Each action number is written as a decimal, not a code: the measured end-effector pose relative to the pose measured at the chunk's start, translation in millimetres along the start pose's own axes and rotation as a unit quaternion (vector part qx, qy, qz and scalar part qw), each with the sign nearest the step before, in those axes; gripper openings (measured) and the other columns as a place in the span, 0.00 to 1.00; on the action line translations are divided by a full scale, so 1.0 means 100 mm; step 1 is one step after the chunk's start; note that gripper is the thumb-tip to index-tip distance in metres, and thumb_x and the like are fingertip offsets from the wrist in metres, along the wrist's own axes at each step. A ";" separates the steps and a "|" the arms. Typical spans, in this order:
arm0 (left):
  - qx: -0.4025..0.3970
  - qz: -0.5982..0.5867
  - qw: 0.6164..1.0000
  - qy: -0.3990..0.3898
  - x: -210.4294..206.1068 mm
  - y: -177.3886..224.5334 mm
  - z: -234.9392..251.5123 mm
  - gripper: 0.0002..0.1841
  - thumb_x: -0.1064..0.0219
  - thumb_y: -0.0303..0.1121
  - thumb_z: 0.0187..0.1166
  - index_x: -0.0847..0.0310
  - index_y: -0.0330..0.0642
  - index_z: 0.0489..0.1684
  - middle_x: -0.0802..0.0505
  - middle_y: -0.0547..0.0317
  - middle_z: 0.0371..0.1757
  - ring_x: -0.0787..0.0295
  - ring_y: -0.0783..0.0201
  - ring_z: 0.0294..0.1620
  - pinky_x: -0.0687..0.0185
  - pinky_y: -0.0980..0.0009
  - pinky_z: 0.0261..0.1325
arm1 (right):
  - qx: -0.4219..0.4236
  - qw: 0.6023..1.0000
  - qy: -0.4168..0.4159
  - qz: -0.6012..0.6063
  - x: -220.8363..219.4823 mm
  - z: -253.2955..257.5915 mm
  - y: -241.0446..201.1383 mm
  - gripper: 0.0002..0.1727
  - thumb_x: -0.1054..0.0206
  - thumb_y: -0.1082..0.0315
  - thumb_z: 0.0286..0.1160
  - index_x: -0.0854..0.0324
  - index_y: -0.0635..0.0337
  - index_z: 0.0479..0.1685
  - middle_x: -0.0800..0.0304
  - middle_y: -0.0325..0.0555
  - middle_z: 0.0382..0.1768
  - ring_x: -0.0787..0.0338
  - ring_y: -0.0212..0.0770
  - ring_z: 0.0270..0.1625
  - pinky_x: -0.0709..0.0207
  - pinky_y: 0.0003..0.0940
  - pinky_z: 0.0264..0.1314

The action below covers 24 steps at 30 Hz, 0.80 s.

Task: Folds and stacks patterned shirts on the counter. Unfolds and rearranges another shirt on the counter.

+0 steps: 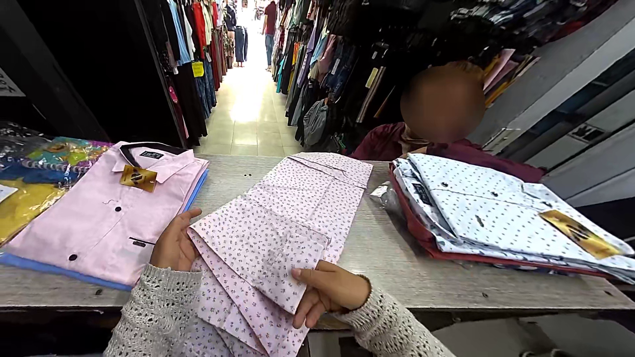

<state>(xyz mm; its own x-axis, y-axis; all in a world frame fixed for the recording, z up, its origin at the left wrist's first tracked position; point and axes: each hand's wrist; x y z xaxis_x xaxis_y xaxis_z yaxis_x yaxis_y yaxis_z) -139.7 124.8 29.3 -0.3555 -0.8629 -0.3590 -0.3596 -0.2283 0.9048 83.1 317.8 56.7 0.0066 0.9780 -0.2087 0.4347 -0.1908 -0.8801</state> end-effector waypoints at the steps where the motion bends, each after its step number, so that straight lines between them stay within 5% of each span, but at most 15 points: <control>1: -0.004 0.009 1.000 0.000 -0.01 -0.01 0.01 0.21 0.61 0.40 0.95 0.30 0.40 0.72 0.08 0.50 0.48 0.06 0.59 0.44 0.09 0.59 0.47 | 0.005 1.000 -0.013 0.021 0.01 0.01 0.03 0.18 0.60 0.58 0.95 0.24 0.51 0.53 0.01 0.40 0.35 0.02 0.35 0.33 0.08 0.26 0.34; 5: -0.037 0.151 0.988 -0.005 0.03 -0.09 0.08 0.20 0.42 0.20 0.85 0.29 0.38 0.74 0.10 0.43 0.53 0.06 0.58 0.41 0.08 0.62 0.43 | 0.021 0.999 -0.013 0.046 0.00 0.01 0.10 0.18 0.60 0.58 0.94 0.24 0.50 0.54 0.01 0.40 0.36 0.01 0.35 0.34 0.08 0.26 0.34; 9: -0.022 0.220 0.975 -0.010 0.03 -0.06 0.05 0.25 0.39 0.14 0.79 0.29 0.41 0.75 0.12 0.41 0.58 0.06 0.56 0.43 0.08 0.61 0.43 | 0.007 0.999 0.048 0.013 0.01 -0.14 0.18 0.17 0.60 0.58 0.95 0.24 0.52 0.51 0.02 0.40 0.35 0.02 0.35 0.33 0.08 0.27 0.33; 14: -0.044 0.267 0.963 -0.024 0.07 -0.07 0.06 0.20 0.37 0.23 0.84 0.25 0.42 0.74 0.10 0.45 0.58 0.06 0.59 0.45 0.08 0.61 0.46 | 0.017 0.988 0.155 -0.013 -0.04 -0.26 0.27 0.11 0.51 0.60 0.93 0.28 0.55 0.52 0.06 0.40 0.30 0.04 0.36 0.29 0.10 0.28 0.30; 19: -0.044 0.249 0.967 -0.017 0.04 -0.06 0.02 0.17 0.48 0.26 0.91 0.26 0.43 0.74 0.09 0.48 0.54 0.06 0.64 0.38 0.11 0.69 0.34 | 0.084 0.963 0.244 -0.079 -0.02 -0.25 0.34 0.09 0.46 0.62 0.90 0.25 0.56 0.46 0.09 0.34 0.29 0.07 0.30 0.27 0.12 0.26 0.29; 24: -0.066 0.214 0.974 -0.021 0.04 -0.07 -0.01 0.19 0.47 0.21 0.88 0.25 0.42 0.73 0.09 0.50 0.56 0.06 0.67 0.38 0.10 0.72 0.32 | 0.169 0.926 0.303 -0.151 0.03 -0.25 0.39 0.19 0.40 0.59 0.86 0.23 0.63 0.66 0.10 0.35 0.41 0.11 0.24 0.29 0.13 0.23 0.32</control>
<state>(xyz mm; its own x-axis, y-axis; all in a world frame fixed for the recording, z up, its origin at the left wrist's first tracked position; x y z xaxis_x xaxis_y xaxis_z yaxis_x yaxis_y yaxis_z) -137.4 122.8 21.7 -0.4849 -0.8731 0.0503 -0.0570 0.0889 0.9944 122.8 315.6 32.5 0.4787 0.8401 0.2553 0.1930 0.1830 -0.9640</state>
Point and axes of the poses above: each hand's wrist, its own z-axis towards the middle knuckle, its own x-axis out of the back of the hand, y = z × x
